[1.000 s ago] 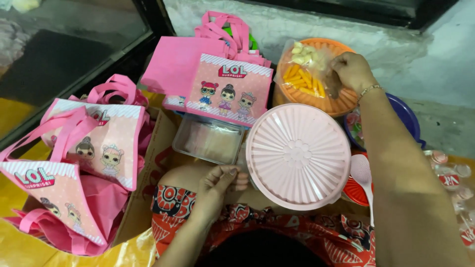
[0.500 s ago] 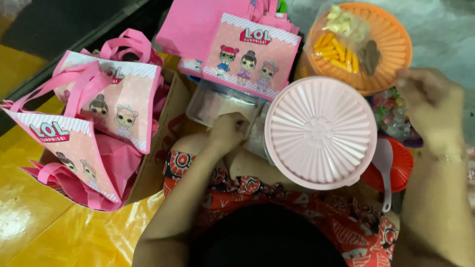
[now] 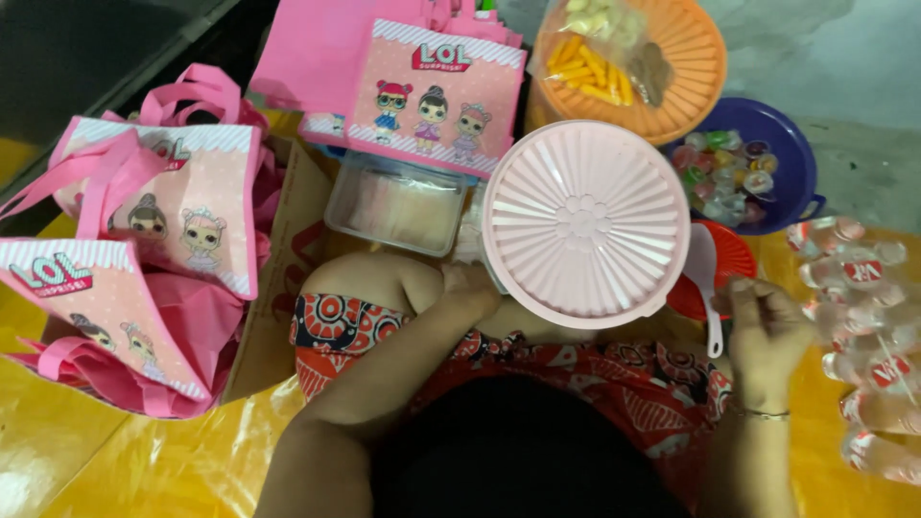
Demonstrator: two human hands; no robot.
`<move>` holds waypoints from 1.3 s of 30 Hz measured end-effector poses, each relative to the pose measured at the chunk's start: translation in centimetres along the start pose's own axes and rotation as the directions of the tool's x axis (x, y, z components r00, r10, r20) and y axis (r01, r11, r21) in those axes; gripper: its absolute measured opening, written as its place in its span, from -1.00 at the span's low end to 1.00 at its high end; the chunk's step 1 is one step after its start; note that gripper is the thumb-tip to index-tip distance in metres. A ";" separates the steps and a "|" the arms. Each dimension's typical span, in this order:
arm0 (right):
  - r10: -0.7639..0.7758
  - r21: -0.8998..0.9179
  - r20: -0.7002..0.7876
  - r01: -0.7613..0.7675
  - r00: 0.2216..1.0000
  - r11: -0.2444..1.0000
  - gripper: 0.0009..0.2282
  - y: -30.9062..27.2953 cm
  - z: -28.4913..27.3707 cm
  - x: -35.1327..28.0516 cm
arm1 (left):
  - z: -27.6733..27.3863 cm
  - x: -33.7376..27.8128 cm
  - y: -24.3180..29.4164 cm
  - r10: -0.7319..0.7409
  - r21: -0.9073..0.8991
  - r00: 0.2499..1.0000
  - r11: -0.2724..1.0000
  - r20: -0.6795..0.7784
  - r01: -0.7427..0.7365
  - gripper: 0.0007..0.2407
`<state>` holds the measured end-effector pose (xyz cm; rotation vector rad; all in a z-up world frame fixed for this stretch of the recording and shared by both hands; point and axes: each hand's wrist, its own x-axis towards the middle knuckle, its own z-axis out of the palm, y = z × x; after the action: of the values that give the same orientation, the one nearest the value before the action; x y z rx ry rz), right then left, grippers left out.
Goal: Packing individual cookies into small plastic bags using a pink scoop.
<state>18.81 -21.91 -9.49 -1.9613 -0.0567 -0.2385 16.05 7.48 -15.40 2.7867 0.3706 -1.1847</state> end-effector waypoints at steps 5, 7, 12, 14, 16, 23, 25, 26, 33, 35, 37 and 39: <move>0.052 -0.064 -0.006 -0.052 0.999 0.997 -0.93 0.9 1.1 -1.9 | -0.6 -1.1 0.1 0.005 -0.004 0.999 1.000 0.041 -0.005 -0.40; -0.016 -0.073 -0.030 0.013 0.999 0.997 -0.93 1.2 1.4 -2.8 | -0.2 -0.9 0.0 0.011 -0.031 1.000 0.999 0.001 -0.011 -0.45; -0.065 -0.072 -0.087 0.058 0.994 0.996 -0.95 4.4 2.6 -4.1 | 0.5 0.0 -0.3 0.009 -0.120 0.994 0.993 -0.110 -0.022 -0.60; -0.022 -0.069 -0.050 0.018 0.999 0.997 -0.95 4.7 3.0 -4.4 | 1.0 0.2 -0.3 -0.006 -0.198 0.985 0.980 -0.171 -0.029 -0.69; -0.018 -0.080 -0.036 0.015 0.999 0.997 -0.95 4.6 3.0 -4.6 | 1.5 0.6 -0.3 -0.017 -0.239 0.978 0.971 -0.208 -0.034 -0.72; 0.076 -0.058 -0.042 -0.078 0.996 0.995 -0.95 5.7 3.0 -4.7 | 2.2 1.3 -0.7 -0.083 -0.403 0.925 0.912 -0.371 -0.080 -0.74; 0.114 -0.003 -0.033 -0.114 0.993 0.993 -0.94 6.1 2.9 -4.8 | 2.3 0.8 -1.9 -0.039 -0.408 0.920 0.903 -0.391 -0.135 -0.78; 0.150 0.049 -0.020 -0.149 0.988 0.988 -0.93 6.3 2.8 -4.9 | 2.4 0.5 -2.6 0.004 -0.414 0.912 0.890 -0.409 -0.190 -0.80; 0.149 0.081 -0.056 -0.144 0.987 0.986 -0.93 3.0 2.3 -5.7 | -1.1 -9.4 -7.4 -0.186 -0.655 0.759 0.655 -0.624 -0.377 -0.86; 0.068 0.060 -0.148 -0.059 0.987 0.996 -0.95 1.7 1.9 -5.9 | -1.6 -12.0 -7.5 -0.308 -0.743 0.688 0.414 -0.657 -0.525 -0.67; -0.003 0.095 -0.127 0.015 0.992 0.995 -0.95 -1.0 2.0 -6.6 | -2.9 -15.3 -6.8 -0.238 -0.729 0.693 0.133 -0.681 -0.671 -0.56; -0.075 0.130 -0.115 0.090 0.991 0.987 -0.95 -4.3 2.2 -7.4 | -4.1 -18.1 -5.7 -0.170 -0.650 0.672 -0.170 -0.721 -0.741 -0.45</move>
<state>11.26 -17.70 -7.78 -1.8100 -0.0810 -0.3868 5.30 10.32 0.51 1.3860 0.2864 0.3707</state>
